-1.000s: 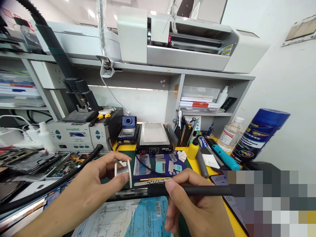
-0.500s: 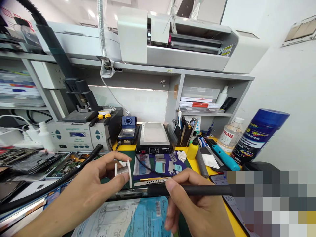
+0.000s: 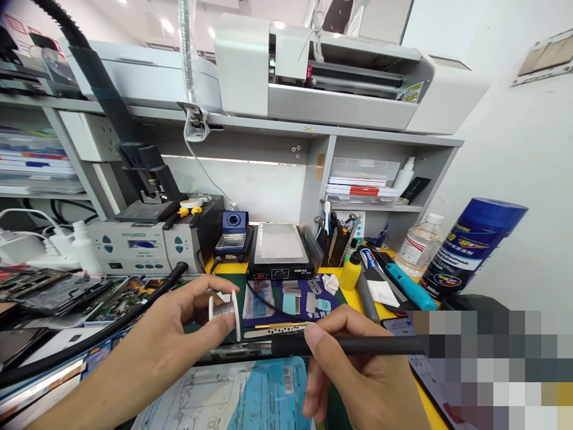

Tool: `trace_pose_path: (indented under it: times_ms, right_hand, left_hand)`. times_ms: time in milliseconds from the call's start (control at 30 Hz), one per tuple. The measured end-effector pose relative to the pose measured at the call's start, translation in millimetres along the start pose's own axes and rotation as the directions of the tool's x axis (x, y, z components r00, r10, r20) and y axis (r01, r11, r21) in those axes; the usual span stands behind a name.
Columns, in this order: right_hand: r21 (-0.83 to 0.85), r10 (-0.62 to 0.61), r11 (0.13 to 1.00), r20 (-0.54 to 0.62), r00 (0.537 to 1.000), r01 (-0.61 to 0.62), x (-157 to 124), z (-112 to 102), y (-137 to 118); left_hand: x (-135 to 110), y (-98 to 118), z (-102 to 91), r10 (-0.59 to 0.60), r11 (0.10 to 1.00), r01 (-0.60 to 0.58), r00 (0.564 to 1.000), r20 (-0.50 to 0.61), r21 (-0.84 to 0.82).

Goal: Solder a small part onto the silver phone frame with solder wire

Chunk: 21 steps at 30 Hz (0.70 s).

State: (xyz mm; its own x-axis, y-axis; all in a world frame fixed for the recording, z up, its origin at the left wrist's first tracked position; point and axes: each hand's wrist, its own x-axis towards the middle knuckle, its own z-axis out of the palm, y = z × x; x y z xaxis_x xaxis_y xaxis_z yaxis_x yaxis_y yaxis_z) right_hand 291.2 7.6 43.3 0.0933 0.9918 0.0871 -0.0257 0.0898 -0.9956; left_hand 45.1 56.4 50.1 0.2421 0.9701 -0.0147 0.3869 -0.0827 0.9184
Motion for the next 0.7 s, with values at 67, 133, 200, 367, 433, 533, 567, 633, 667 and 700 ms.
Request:
trace_pose_path:
  times_ms: [67,133,200,367,433,533,567,633,667,700]
  right_hand:
    - [0.008,0.011,1.0,0.004,1.0,-0.011,0.3,-0.6,-1.2]
    - [0.02,0.027,0.999,0.006,1.0,-0.027,0.6,-0.8,-3.0]
    - [0.028,0.039,0.999,0.004,0.999,-0.039,0.7,-1.0,-4.7]
    - [0.04,0.03,0.999,-0.012,0.999,-0.029,0.3,-2.0,-5.0]
    - [0.051,0.026,0.998,-0.018,0.999,-0.025,0.1,-2.4,-4.3]
    - [0.069,0.031,0.997,-0.027,0.999,-0.029,-0.1,-2.4,-4.0]
    - [0.072,0.032,0.997,-0.03,0.999,-0.03,-0.1,-2.2,-4.2]
    - [0.074,0.038,0.997,-0.028,0.999,-0.036,-0.3,-1.9,-4.8]
    - [0.076,0.044,0.996,-0.026,0.999,-0.042,-0.3,-1.7,-5.1]
    - [0.076,0.048,0.996,-0.022,0.999,-0.046,-0.4,-1.6,-5.4]
  left_hand:
    - [0.3,-0.2,-0.1,0.0,1.0,0.0,1.0,-0.002,-0.005]
    - [0.4,-1.2,-0.1,0.0,1.0,0.0,1.0,0.0,-0.011]
    - [0.3,-2.5,0.1,0.0,1.0,0.0,1.0,-0.003,-0.015]
    - [-0.1,-4.0,-0.3,-0.005,0.999,0.005,1.0,0.006,-0.038]
    - [-0.2,-3.3,-0.6,-0.005,1.0,0.005,1.0,0.005,-0.027]
    - [-0.3,-1.6,-0.7,-0.008,1.0,0.008,1.0,0.009,-0.017]
    - [-0.2,-1.2,-0.6,-0.011,1.0,0.011,1.0,0.011,-0.019]
    - [0.0,-1.0,-0.4,-0.011,1.0,0.011,1.0,0.009,-0.016]
    - [0.2,-1.2,-0.4,-0.007,1.0,0.007,1.0,0.006,-0.012]
    - [0.4,-1.5,-0.6,0.0,1.0,0.0,1.0,0.002,-0.004]
